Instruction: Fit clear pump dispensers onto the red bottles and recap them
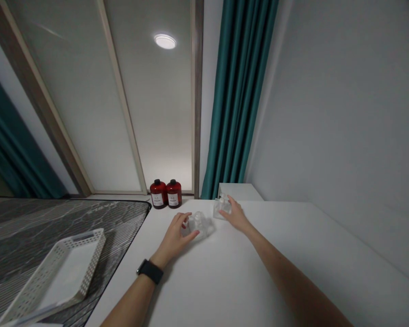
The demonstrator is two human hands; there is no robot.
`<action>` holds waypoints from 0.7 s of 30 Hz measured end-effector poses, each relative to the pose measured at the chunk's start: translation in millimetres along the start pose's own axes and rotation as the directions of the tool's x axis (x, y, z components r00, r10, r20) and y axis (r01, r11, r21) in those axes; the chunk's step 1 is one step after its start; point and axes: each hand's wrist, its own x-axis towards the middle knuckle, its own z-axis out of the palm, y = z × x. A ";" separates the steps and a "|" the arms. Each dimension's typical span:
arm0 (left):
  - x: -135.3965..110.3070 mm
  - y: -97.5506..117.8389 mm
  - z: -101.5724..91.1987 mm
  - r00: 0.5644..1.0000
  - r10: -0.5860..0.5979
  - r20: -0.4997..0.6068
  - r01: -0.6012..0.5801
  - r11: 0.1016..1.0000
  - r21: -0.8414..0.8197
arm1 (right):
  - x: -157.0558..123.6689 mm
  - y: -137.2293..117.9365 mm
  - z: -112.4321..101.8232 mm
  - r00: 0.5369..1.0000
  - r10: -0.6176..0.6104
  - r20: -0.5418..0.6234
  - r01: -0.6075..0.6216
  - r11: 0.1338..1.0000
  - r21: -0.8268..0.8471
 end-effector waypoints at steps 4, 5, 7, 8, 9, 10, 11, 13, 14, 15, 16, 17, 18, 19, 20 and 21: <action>3.0 -1.8 -4.7 1.000 -0.026 0.013 0.026 0.999 -0.031 | -1.7 0.0 -0.3 0.997 0.012 0.076 -0.017 0.997 0.072; 3.8 -2.4 -6.2 0.999 -0.029 0.018 0.029 0.999 -0.044 | -4.1 -2.0 -1.0 0.996 0.008 0.093 -0.017 0.996 0.091; 5.1 -3.6 -9.4 0.999 -0.037 0.030 0.039 0.997 -0.072 | -11.4 -7.4 -3.1 0.992 -0.005 0.124 -0.011 0.991 0.130; 5.6 -4.2 -10.8 0.998 -0.043 0.038 0.046 0.995 -0.085 | -16.2 -10.6 -4.4 0.990 -0.014 0.141 -0.007 0.988 0.152; 5.9 -4.7 -12.2 0.998 -0.048 0.047 0.053 0.994 -0.096 | -21.3 -13.8 -5.7 0.987 -0.024 0.157 -0.003 0.985 0.173; 6.2 -5.0 -13.4 0.997 -0.050 0.058 0.056 0.993 -0.106 | -26.8 -16.8 -7.0 0.985 -0.033 0.172 -0.001 0.981 0.193; 6.4 -5.1 -14.4 0.996 -0.048 0.069 0.056 0.992 -0.115 | -32.5 -19.7 -8.1 0.982 -0.040 0.186 0.000 0.978 0.210; 6.5 -4.7 -15.9 0.995 -0.040 0.091 0.052 0.990 -0.131 | -43.9 -24.2 -9.5 0.978 -0.049 0.204 -0.001 0.971 0.240; 6.4 -4.1 -16.4 0.994 -0.037 0.100 0.051 0.989 -0.138 | -49.5 -25.9 -9.9 0.976 -0.051 0.211 -0.004 0.968 0.252; 6.3 -3.3 -16.9 0.993 -0.035 0.111 0.051 0.988 -0.146 | -54.9 -27.2 -10.1 0.975 -0.051 0.216 -0.007 0.965 0.261; 6.0 -2.3 -17.3 0.992 -0.035 0.123 0.054 0.986 -0.155 | -60.2 -28.2 -10.2 0.975 -0.051 0.218 -0.010 0.963 0.271; 5.6 -1.3 -17.6 0.990 -0.036 0.136 0.058 0.985 -0.163 | -65.1 -29.1 -10.3 0.975 -0.052 0.217 -0.011 0.960 0.279; 5.2 -0.2 -17.8 0.988 -0.037 0.150 0.063 0.983 -0.171 | -69.8 -30.0 -10.3 0.975 -0.054 0.214 -0.010 0.958 0.287; 4.7 0.8 -18.1 0.986 -0.037 0.164 0.067 0.982 -0.177 | -74.1 -30.8 -10.1 0.976 -0.060 0.211 -0.005 0.956 0.293; 4.2 1.7 -18.2 0.983 -0.038 0.178 0.070 0.981 -0.181 | -78.0 -31.6 -9.8 0.976 -0.067 0.209 0.001 0.955 0.297; 3.7 2.4 -18.4 0.981 -0.039 0.191 0.075 0.980 -0.184 | -81.5 -32.4 -9.2 0.975 -0.074 0.209 0.008 0.955 0.298</action>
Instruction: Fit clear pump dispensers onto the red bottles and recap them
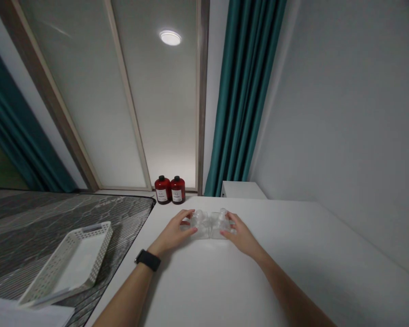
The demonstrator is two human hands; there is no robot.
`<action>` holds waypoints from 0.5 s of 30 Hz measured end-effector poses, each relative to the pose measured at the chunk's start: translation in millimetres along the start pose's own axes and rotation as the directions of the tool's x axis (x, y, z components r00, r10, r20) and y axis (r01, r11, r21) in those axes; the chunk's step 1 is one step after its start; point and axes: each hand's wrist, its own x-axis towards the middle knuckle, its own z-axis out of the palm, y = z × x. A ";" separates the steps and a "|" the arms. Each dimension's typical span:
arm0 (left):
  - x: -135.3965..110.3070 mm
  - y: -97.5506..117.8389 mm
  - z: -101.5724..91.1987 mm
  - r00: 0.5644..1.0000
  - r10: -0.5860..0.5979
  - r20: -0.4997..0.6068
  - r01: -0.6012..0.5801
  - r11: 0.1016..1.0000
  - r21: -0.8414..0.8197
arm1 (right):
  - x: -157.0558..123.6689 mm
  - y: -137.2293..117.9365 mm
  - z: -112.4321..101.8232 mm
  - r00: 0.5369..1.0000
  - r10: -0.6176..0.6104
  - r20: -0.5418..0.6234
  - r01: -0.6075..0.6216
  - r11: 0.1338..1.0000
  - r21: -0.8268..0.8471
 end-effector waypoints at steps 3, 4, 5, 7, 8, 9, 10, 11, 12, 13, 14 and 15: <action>-1.5 1.1 -0.1 0.999 -0.017 0.037 0.017 1.000 -0.001 | -6.3 -0.6 5.5 1.000 -0.013 0.001 0.013 1.000 -0.026; -1.9 1.2 -0.2 0.999 -0.027 0.048 0.027 1.000 -0.001 | -7.4 -0.3 7.3 1.000 -0.017 -0.002 0.017 0.999 -0.040; -2.3 1.1 -0.3 0.998 -0.039 0.054 0.039 0.999 -0.002 | -8.0 0.1 9.0 1.000 -0.020 -0.004 0.020 0.998 -0.055; -2.8 0.0 -0.6 0.996 -0.068 0.057 0.069 0.998 -0.011 | -8.2 1.3 11.3 1.000 -0.025 -0.005 0.025 0.997 -0.078; -3.0 -1.1 -0.7 0.995 -0.083 0.058 0.085 0.996 -0.021 | -8.1 1.8 11.9 1.000 -0.025 -0.005 0.025 0.996 -0.084; -3.2 -2.5 -0.9 0.994 -0.096 0.059 0.098 0.995 -0.033 | -7.9 2.2 12.1 1.000 -0.023 -0.004 0.023 0.996 -0.088; -3.4 -4.3 -1.2 0.993 -0.103 0.057 0.106 0.993 -0.044 | -7.7 2.5 12.1 1.000 -0.020 -0.004 0.019 0.996 -0.090; -3.5 -6.3 -1.5 0.993 -0.107 0.055 0.110 0.993 -0.049 | -7.5 2.6 12.0 1.000 -0.017 -0.006 0.017 0.996 -0.090; -3.6 -8.3 -1.9 0.993 -0.108 0.050 0.110 0.993 -0.043 | -7.5 2.6 11.8 1.000 -0.015 -0.009 0.014 0.996 -0.090; -3.7 -10.2 -2.3 0.993 -0.108 0.041 0.110 0.994 -0.029 | -7.5 2.6 11.6 1.000 -0.015 -0.012 0.014 0.996 -0.089; -3.7 -11.5 -2.7 0.993 -0.109 0.037 0.109 0.994 -0.010 | -7.5 2.5 11.4 1.000 -0.016 -0.015 0.014 0.996 -0.088; -3.8 -12.2 -3.0 0.993 -0.111 0.041 0.111 0.994 0.007 | -7.6 2.4 11.3 1.000 -0.018 -0.018 0.017 0.996 -0.087</action>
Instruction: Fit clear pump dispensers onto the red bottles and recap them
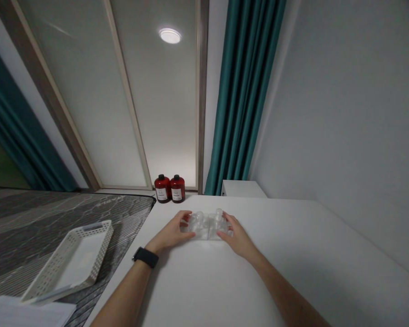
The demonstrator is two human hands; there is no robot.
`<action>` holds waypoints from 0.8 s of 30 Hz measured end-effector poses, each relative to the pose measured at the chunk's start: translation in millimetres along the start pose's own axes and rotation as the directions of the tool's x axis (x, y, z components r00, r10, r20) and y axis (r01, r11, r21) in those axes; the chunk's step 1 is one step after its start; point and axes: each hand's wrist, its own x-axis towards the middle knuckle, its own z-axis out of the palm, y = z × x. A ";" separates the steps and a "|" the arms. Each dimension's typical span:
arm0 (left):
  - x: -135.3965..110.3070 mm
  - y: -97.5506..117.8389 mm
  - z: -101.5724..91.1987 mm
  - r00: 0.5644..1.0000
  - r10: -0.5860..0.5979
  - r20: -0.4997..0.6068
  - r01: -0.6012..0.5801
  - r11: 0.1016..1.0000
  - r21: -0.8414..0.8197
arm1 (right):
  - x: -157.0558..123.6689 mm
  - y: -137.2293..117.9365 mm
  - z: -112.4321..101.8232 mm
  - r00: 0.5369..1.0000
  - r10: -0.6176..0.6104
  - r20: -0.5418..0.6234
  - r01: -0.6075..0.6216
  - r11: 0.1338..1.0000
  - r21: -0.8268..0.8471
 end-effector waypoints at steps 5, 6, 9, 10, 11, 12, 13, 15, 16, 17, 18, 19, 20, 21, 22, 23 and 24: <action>-0.4 6.1 0.8 0.998 -0.016 0.066 0.017 1.000 -0.017 | -0.8 1.5 0.4 1.000 -0.003 -0.016 0.003 1.000 -0.001; -0.4 8.1 1.4 0.998 -0.021 0.063 0.022 0.999 -0.024 | -1.0 2.2 0.6 1.000 0.000 -0.025 0.000 1.000 -0.001; 0.0 11.7 2.9 0.999 -0.032 0.044 0.033 0.999 -0.022 | -0.9 4.4 2.2 0.999 0.006 -0.053 -0.006 1.000 -0.001; 0.3 11.8 3.0 0.999 -0.029 0.038 0.029 0.999 -0.018 | -0.5 5.0 3.3 0.998 0.004 -0.060 -0.004 1.000 0.001; 0.7 11.4 2.7 0.999 -0.023 0.032 0.024 1.000 -0.015 | 0.2 5.3 4.8 0.998 0.001 -0.066 -0.001 1.000 0.003; 1.0 10.6 2.1 1.000 -0.017 0.022 0.018 1.000 -0.015 | 1.1 5.4 6.6 0.997 0.000 -0.074 0.000 1.000 0.006; 1.3 9.4 1.1 1.000 -0.011 0.008 0.011 1.000 -0.020 | 2.1 5.3 8.8 0.997 0.000 -0.084 0.001 1.000 0.008; 1.2 6.8 -1.3 1.000 -0.006 -0.021 0.005 0.999 -0.033 | 4.0 4.0 13.7 0.995 -0.003 -0.104 0.004 1.000 0.009; 0.9 5.5 -2.5 1.000 -0.007 -0.031 0.005 0.999 -0.036 | 4.7 3.0 16.2 0.994 -0.008 -0.112 0.009 1.000 0.007; 0.3 4.5 -3.6 0.999 -0.007 -0.037 0.006 0.999 -0.035 | 5.2 1.9 18.6 0.993 -0.015 -0.117 0.016 1.000 0.004; -0.3 3.8 -4.5 0.999 -0.008 -0.042 0.006 1.000 -0.029 | 5.4 0.6 20.6 0.993 -0.023 -0.120 0.023 1.000 0.001; -1.1 3.5 -5.1 0.999 -0.010 -0.047 0.009 1.000 -0.018 | 5.5 -0.8 22.3 0.992 -0.030 -0.120 0.030 1.000 -0.003; -1.7 3.5 -5.6 0.998 -0.012 -0.055 0.012 1.000 -0.004 | 5.5 -2.1 23.7 0.992 -0.034 -0.121 0.033 0.999 -0.008; -2.2 4.0 -6.1 0.998 -0.013 -0.063 0.014 1.000 0.008 | 5.6 -3.5 24.8 0.992 -0.034 -0.120 0.033 0.999 -0.012; -2.4 4.8 -6.8 0.997 -0.013 -0.070 0.014 1.000 0.020 | 6.0 -4.9 25.8 0.993 -0.033 -0.118 0.032 0.999 -0.014; -2.5 5.9 -7.8 0.997 -0.010 -0.076 0.013 1.000 0.028 | 6.7 -6.4 26.9 0.993 -0.032 -0.115 0.030 0.999 -0.015; -2.4 7.1 -9.3 0.997 -0.006 -0.082 0.009 0.999 0.034 | 8.0 -7.9 28.2 0.993 -0.032 -0.112 0.030 0.999 -0.015</action>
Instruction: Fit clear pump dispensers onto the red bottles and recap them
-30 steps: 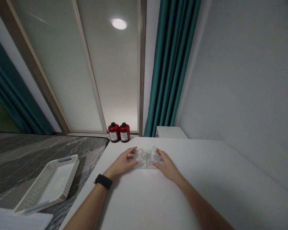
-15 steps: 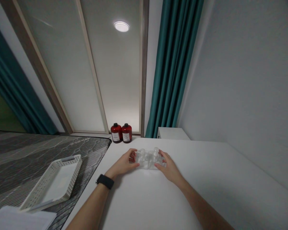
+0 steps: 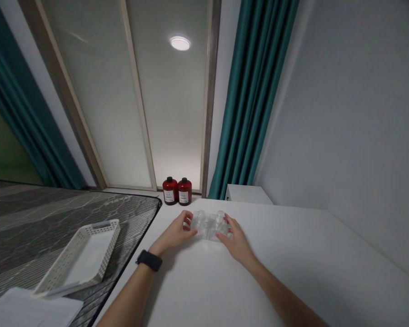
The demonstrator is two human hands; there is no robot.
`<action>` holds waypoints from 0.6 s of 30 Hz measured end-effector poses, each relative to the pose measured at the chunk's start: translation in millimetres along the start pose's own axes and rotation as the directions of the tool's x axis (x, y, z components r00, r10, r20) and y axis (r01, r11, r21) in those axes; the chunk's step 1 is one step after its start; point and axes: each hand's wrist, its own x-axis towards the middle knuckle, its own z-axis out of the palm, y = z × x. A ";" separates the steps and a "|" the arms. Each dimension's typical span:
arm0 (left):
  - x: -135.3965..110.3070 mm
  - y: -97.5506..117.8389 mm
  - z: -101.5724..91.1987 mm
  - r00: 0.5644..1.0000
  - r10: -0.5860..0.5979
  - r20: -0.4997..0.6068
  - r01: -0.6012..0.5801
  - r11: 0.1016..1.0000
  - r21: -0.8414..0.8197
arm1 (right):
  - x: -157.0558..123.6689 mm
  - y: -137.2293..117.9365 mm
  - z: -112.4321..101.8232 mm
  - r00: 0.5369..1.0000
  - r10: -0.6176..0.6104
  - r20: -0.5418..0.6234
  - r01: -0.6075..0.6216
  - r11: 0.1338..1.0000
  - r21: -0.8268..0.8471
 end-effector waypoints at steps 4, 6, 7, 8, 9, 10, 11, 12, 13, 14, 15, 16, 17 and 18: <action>0.8 2.3 -12.5 0.999 0.011 -0.053 -0.010 1.000 0.018 | 10.2 -7.4 11.9 1.000 -0.007 0.015 0.007 1.000 0.008; -0.4 -0.1 -21.8 0.996 0.003 -0.086 0.000 1.000 0.029 | 18.6 -12.7 22.8 0.999 -0.014 0.029 0.013 1.000 0.020; -1.5 -2.5 -26.9 0.994 -0.004 -0.106 0.008 0.999 0.035 | 23.4 -15.7 29.4 0.999 -0.018 0.038 0.017 1.000 0.027; -2.8 -5.7 -32.1 0.992 -0.013 -0.128 0.018 0.999 0.042 | 28.4 -18.9 36.9 0.999 -0.020 0.045 0.019 0.999 0.030; -4.1 -9.7 -37.3 0.988 -0.023 -0.154 0.030 0.998 0.048 | 33.6 -22.2 44.9 0.998 -0.024 0.054 0.022 0.999 0.033; -5.4 -14.2 -42.4 0.983 -0.034 -0.183 0.045 0.998 0.054 | 38.7 -25.3 53.4 0.998 -0.024 0.062 0.022 0.999 0.034; -6.5 -19.2 -47.5 0.977 -0.046 -0.209 0.060 0.996 0.059 | 43.9 -28.2 62.3 0.997 -0.024 0.069 0.021 0.999 0.037; -7.3 -24.5 -52.3 0.970 -0.059 -0.234 0.076 0.995 0.063 | 48.9 -30.7 71.3 0.997 -0.024 0.077 0.021 0.999 0.041; -7.9 -29.9 -56.8 0.963 -0.073 -0.259 0.093 0.994 0.065 | 53.8 -32.7 80.2 0.996 -0.025 0.083 0.021 0.999 0.044; -8.0 -35.1 -61.1 0.956 -0.085 -0.282 0.108 0.992 0.066 | 58.4 -34.1 88.8 0.996 -0.025 0.089 0.021 0.999 0.047; -7.7 -40.2 -64.9 0.948 -0.097 -0.302 0.122 0.990 0.066 | 62.9 -34.9 97.0 0.995 -0.026 0.093 0.021 0.999 0.049; -7.1 -44.9 -68.2 0.942 -0.106 -0.319 0.134 0.989 0.065 | 67.2 -35.2 104.6 0.995 -0.026 0.095 0.022 0.999 0.050; -6.1 -49.3 -71.1 0.936 -0.115 -0.334 0.144 0.988 0.063 | 71.1 -35.0 111.6 0.995 -0.028 0.097 0.023 0.998 0.051; -4.9 -53.3 -73.6 0.930 -0.123 -0.348 0.153 0.986 0.061 | 74.8 -34.3 117.7 0.995 -0.029 0.098 0.024 0.998 0.051</action>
